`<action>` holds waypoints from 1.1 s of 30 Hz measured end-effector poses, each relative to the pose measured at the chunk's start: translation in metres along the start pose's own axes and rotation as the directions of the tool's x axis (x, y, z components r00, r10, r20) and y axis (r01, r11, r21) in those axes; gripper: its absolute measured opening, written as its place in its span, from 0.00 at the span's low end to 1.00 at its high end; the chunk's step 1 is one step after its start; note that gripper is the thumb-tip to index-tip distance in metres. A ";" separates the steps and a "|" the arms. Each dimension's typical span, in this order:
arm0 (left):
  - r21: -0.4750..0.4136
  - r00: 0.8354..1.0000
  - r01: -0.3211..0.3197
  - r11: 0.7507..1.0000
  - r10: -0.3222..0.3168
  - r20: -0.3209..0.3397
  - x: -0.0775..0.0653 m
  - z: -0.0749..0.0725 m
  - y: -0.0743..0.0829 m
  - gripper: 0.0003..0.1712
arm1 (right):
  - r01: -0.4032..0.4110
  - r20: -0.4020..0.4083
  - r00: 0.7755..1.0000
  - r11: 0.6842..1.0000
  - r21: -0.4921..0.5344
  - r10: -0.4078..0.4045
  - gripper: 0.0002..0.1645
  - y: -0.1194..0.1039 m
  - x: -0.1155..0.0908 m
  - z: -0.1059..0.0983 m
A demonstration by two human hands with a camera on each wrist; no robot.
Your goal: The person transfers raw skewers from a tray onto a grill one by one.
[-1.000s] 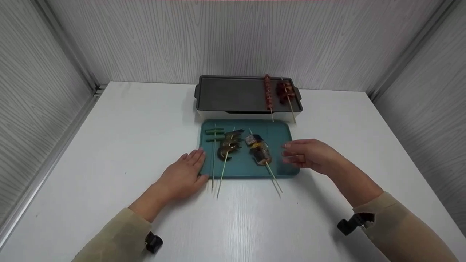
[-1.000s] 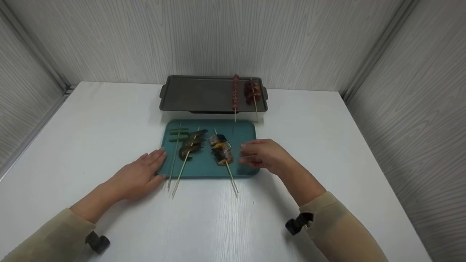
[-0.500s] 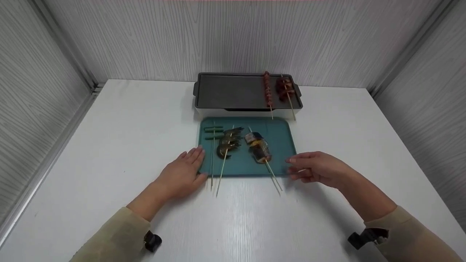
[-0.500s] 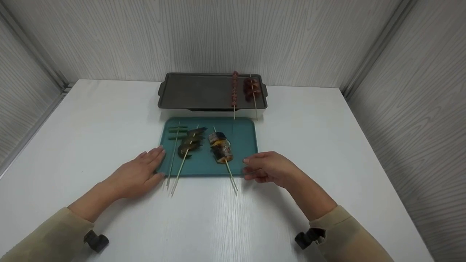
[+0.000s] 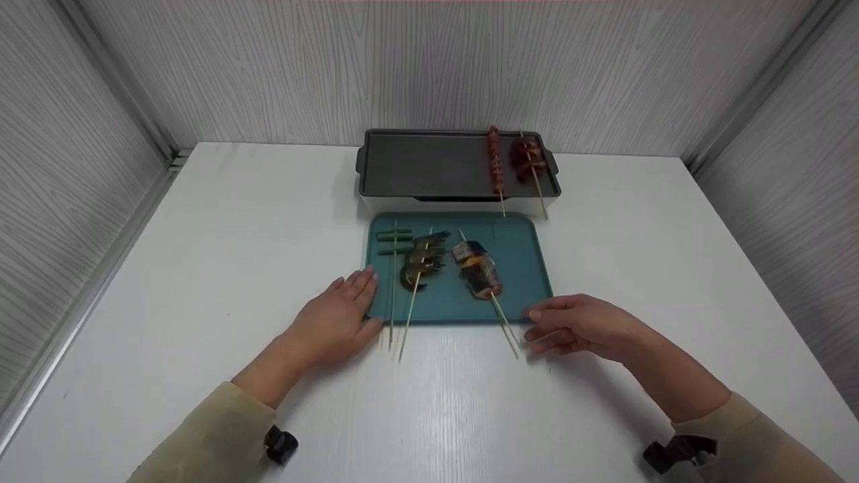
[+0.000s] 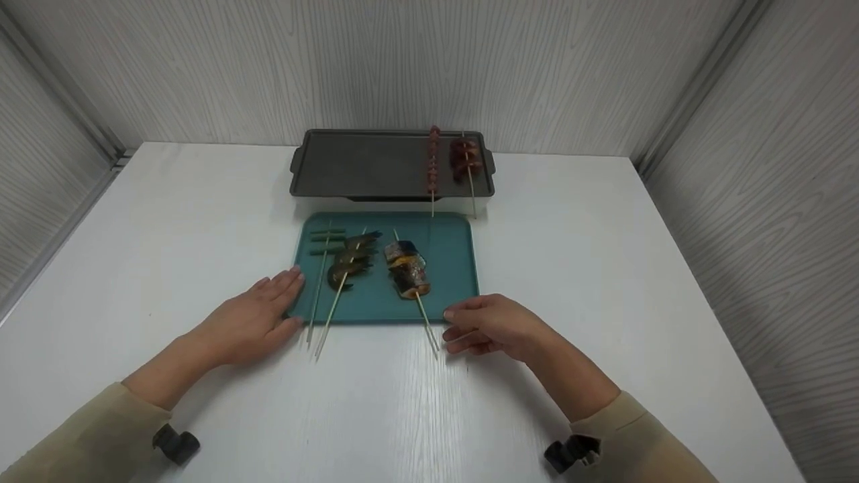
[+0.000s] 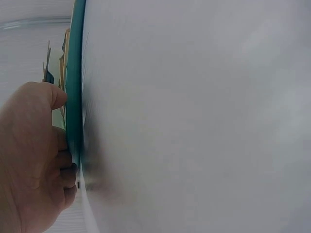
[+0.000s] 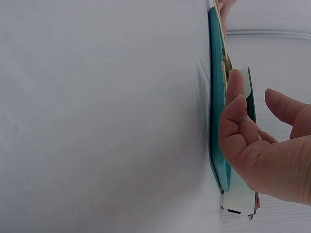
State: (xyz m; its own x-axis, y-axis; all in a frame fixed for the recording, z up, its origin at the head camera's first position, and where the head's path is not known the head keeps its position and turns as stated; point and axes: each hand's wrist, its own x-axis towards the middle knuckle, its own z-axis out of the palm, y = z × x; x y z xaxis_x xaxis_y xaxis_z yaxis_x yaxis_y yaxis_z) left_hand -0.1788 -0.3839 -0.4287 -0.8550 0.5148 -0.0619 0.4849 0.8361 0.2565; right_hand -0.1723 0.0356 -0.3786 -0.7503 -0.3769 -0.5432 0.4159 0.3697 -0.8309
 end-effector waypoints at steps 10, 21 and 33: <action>0.000 1.000 0.008 1.000 -0.008 0.011 0.000 -0.002 0.002 0.43 | 0.007 0.031 1.000 1.000 -0.005 -0.007 0.39 0.002 0.006 0.010; 0.017 1.000 0.013 1.000 -0.013 0.019 0.002 -0.002 0.002 0.43 | 0.001 0.080 0.997 0.998 0.061 -0.006 0.39 0.008 0.015 0.017; 0.018 0.999 0.027 0.999 -0.028 0.040 0.001 -0.002 0.002 0.44 | -0.001 0.080 0.997 0.997 0.081 -0.006 0.38 0.011 0.020 0.018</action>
State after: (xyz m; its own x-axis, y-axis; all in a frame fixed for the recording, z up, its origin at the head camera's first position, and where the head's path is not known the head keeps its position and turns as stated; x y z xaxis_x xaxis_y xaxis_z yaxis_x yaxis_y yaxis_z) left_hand -0.1790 -0.3820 -0.4261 -0.8602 0.4983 -0.1079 0.4645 0.8532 0.2372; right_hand -0.1730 0.0166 -0.4005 -0.7092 -0.4456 -0.5464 0.4566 0.3003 -0.8375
